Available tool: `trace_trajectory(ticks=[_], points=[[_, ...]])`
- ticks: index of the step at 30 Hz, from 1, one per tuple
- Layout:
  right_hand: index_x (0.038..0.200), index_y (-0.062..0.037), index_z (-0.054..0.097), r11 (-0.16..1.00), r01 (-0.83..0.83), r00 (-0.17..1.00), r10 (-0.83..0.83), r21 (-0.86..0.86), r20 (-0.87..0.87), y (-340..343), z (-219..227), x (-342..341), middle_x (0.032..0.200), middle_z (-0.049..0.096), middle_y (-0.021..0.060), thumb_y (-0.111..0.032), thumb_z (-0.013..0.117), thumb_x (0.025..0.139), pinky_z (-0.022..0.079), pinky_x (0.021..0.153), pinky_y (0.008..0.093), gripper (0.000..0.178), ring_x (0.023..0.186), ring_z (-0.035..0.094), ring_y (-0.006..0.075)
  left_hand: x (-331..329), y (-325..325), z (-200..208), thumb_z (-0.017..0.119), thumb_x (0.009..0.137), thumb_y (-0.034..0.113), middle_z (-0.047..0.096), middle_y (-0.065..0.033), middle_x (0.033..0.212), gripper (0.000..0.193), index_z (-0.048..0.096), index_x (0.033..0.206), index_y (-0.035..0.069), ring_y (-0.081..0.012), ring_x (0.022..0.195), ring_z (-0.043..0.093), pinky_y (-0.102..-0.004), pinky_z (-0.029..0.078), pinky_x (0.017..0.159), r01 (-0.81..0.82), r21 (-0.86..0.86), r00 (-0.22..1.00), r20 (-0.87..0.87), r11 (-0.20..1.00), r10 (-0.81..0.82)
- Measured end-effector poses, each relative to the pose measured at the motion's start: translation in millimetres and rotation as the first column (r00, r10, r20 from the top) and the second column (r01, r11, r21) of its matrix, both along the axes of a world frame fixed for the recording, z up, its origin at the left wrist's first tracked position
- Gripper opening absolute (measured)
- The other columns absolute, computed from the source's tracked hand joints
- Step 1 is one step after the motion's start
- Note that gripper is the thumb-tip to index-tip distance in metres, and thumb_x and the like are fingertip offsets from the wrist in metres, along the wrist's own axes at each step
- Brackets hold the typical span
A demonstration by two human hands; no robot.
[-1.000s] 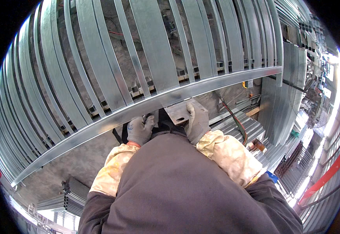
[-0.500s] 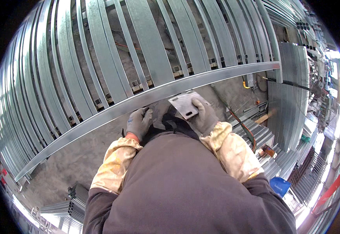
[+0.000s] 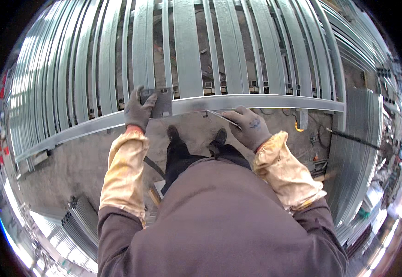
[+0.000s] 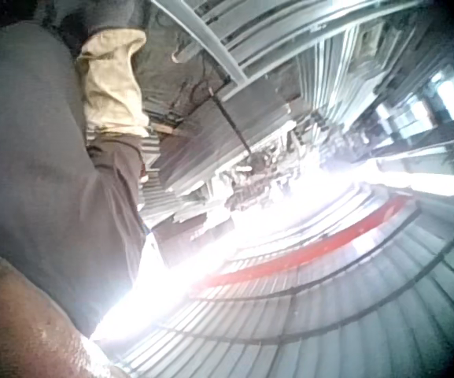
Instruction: The person positions a long metal bar onto a slatted metal frame, aligns it, and then uses a handheld welding tool to weld the bar to the frame. The person repeats this process for multiple bars, creating a series of welded joints.
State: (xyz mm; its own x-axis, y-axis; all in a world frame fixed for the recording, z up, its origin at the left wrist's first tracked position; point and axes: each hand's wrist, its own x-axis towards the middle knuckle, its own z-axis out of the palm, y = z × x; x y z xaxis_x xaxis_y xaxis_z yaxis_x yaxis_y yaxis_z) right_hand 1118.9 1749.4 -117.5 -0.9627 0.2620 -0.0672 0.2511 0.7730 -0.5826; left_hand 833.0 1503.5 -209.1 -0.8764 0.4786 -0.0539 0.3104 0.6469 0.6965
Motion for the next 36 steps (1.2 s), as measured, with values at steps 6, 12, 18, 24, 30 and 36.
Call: trace_trajectory(ticks=[6,12,18,24,30,36], points=[[0.125,-0.0216,0.064,0.938,-0.298,0.955,0.295,0.176,0.041,14.6,-38.0,-16.4,0.113,0.066,0.0087,-0.011,0.069,0.084,0.06,0.079,0.0416,0.043,0.099,0.071,0.03,16.2,11.3,-4.3,0.076,0.087,0.044,0.064,-0.0146,0.119,0.045,0.07,0.122,0.016,-0.0353,0.112,0.064,-0.0461,0.053,0.095,-0.104,-0.291,0.969,-0.246,0.951,0.031],[0.119,-0.0202,0.065,0.889,-0.385,0.9,0.421,0.249,-0.111,13.8,-56.3,-28.2,0.107,0.069,0.007,-0.014,0.069,0.087,0.06,0.076,0.041,0.033,0.093,0.072,0.0294,41.5,9.7,-7.8,0.077,0.082,0.038,0.063,-0.0124,0.118,0.042,0.071,0.118,0.019,-0.0365,0.114,0.06,-0.0481,0.052,0.095,-0.188,-0.239,0.888,-0.457,0.953,0.061],[0.109,-0.0164,0.069,0.883,-0.393,0.894,0.432,0.256,-0.117,19.0,-53.0,-40.5,0.101,0.069,0.0082,-0.017,0.073,0.087,0.06,0.075,0.0406,0.023,0.089,0.071,0.0297,66.4,4.6,-3.9,0.08,0.079,0.035,0.062,-0.0125,0.127,0.044,0.07,0.118,0.017,-0.0361,0.12,0.057,-0.0502,0.045,0.103,-0.262,-0.122,0.869,-0.461,0.957,0.179],[0.11,-0.0098,0.069,0.874,-0.466,0.852,0.485,0.136,-0.196,22.4,-58.7,-49.6,0.103,0.069,0.0125,-0.009,0.071,0.087,0.058,0.082,0.0438,0.023,0.094,0.069,0.0346,138.9,4.0,-5.9,0.076,0.084,0.029,0.062,-0.014,0.127,0.037,0.068,0.116,0.012,-0.0363,0.12,0.057,-0.0483,0.046,0.101,-0.403,0.191,0.795,-0.413,0.895,0.445],[0.121,-0.0087,0.067,0.856,-0.517,0.848,0.512,0.001,-0.138,28.9,-50.0,-54.0,0.111,0.069,0.0167,-0.006,0.066,0.089,0.057,0.089,0.0434,0.031,0.101,0.068,0.038,257.6,78.7,-7.8,0.065,0.096,0.025,0.068,-0.0194,0.118,0.035,0.062,0.123,0.002,-0.0283,0.105,0.067,-0.0402,0.052,0.093,-0.443,0.353,0.868,0.398,0.824,0.296],[0.125,-0.0067,0.065,0.814,-0.579,0.814,0.574,-0.041,-0.092,32.1,-45.7,-54.6,0.113,0.066,0.0166,-0.005,0.07,0.085,0.055,0.09,0.0386,0.041,0.105,0.069,0.0352,272.3,153.2,6.1,0.057,0.101,0.021,0.065,-0.0182,0.116,0.036,0.058,0.13,-0.001,-0.0259,0.108,0.063,-0.0398,0.05,0.095,-0.641,0.468,0.754,0.533,0.608,0.384]])
